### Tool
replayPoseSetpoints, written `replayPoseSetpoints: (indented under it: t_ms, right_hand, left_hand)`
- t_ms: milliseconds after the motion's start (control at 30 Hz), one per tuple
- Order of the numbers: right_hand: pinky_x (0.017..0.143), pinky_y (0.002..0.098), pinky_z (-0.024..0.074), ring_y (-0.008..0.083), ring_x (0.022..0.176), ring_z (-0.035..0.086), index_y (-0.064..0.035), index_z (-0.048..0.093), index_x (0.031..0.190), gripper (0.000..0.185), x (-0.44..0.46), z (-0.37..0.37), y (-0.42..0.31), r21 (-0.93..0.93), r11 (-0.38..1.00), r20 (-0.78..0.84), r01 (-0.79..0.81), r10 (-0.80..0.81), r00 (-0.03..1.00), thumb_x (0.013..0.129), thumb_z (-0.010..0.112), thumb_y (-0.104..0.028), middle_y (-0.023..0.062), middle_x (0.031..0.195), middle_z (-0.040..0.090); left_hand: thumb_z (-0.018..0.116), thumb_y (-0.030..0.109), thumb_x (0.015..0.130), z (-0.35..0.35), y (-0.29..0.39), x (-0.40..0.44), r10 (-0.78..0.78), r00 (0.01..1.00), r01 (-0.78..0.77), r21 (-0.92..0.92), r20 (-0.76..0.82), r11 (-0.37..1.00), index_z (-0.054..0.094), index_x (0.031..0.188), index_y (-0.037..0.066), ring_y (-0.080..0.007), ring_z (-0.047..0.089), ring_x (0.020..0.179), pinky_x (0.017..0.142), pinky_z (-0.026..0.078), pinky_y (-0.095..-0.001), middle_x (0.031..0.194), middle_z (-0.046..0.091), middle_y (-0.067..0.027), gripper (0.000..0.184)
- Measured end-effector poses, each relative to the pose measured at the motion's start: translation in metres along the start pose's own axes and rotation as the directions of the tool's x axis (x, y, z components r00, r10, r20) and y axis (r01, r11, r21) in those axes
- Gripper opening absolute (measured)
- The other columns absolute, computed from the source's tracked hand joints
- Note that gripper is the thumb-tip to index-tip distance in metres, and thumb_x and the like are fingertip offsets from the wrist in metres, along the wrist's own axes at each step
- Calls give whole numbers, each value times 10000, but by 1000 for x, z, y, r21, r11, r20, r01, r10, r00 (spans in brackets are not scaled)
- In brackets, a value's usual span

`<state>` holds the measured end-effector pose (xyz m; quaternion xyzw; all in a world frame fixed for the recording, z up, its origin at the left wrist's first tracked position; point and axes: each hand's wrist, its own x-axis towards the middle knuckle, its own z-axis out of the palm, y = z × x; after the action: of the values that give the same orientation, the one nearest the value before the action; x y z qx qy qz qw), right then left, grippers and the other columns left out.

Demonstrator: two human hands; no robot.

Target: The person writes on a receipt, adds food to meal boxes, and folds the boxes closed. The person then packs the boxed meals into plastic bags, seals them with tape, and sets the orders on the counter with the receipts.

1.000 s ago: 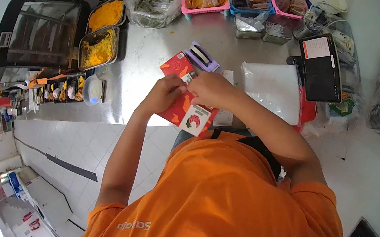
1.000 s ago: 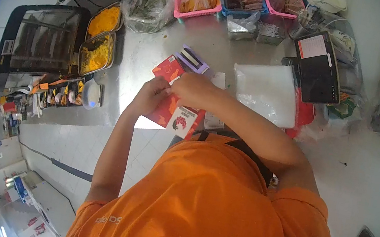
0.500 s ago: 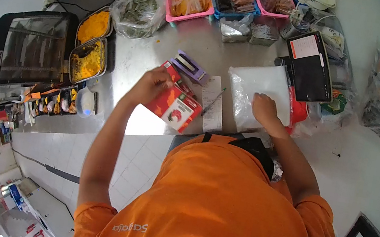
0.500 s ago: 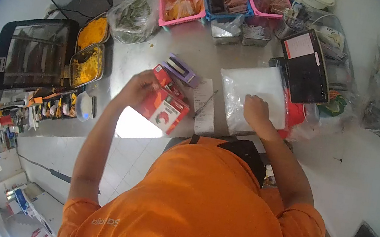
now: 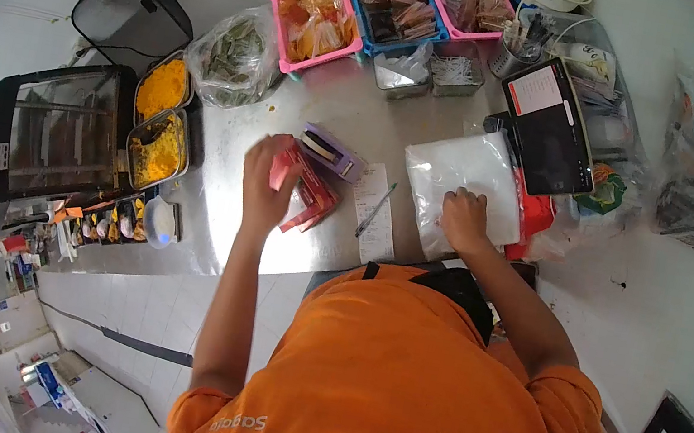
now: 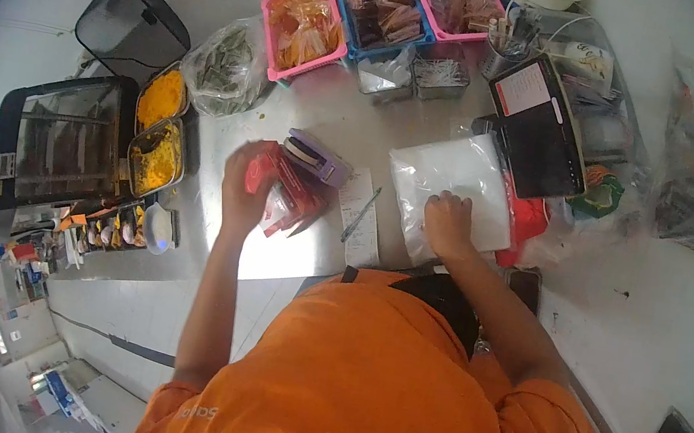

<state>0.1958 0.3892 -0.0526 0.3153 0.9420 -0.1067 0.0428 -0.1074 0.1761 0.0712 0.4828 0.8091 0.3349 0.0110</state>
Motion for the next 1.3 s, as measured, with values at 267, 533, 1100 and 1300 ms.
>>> replayPoseSetpoints:
  t_ms: [267, 533, 1100, 1300]
  right_hand:
    - [728, 368, 577, 321, 814, 743, 12, 749, 970, 149, -7, 24, 33, 609, 785, -122, -117, 239, 963, 834, 691, 26, 161, 866, 761]
    - [853, 508, 540, 336, 945, 736, -72, 753, 920, 225, -9, -3, -31, -64, 928, -133, -367, 357, 925, 881, 744, -293, 146, 924, 742]
    - [923, 499, 489, 384, 1003, 645, -74, 673, 1072, 171, 1, -12, -10, 744, 605, -417, -282, 751, 512, 975, 558, -155, 189, 1040, 689]
    - [771, 548, 513, 444, 887, 671, 0, 616, 1006, 455, -44, -186, -242, 738, 675, -377, 3, 408, 832, 956, 693, -445, 241, 914, 680]
  left_hand:
    - [744, -49, 847, 2, 34, -78, -112, 989, 129, -203, 92, 971, 657, 1142, 33, -329, 668, 1112, 999, 507, -443, 1142, 711, -138, 318]
    - [699, 399, 934, 27, -35, -79, -130, 981, 78, 324, 142, 943, 448, 1562, 129, -472, 217, 1554, 1205, 194, -683, 1701, 219, -242, 728]
    - [660, 171, 1020, -64, -96, -157, -88, 965, 235, -663, 248, 711, 632, 1179, -5, -226, 667, 1025, 919, 531, -372, 1076, 691, -124, 239]
    - [718, 40, 928, -71, -36, -130, 153, 614, 518, -542, 774, 661, 585, 1320, 16, -170, 659, 960, 869, 539, -309, 1033, 683, -91, 414]
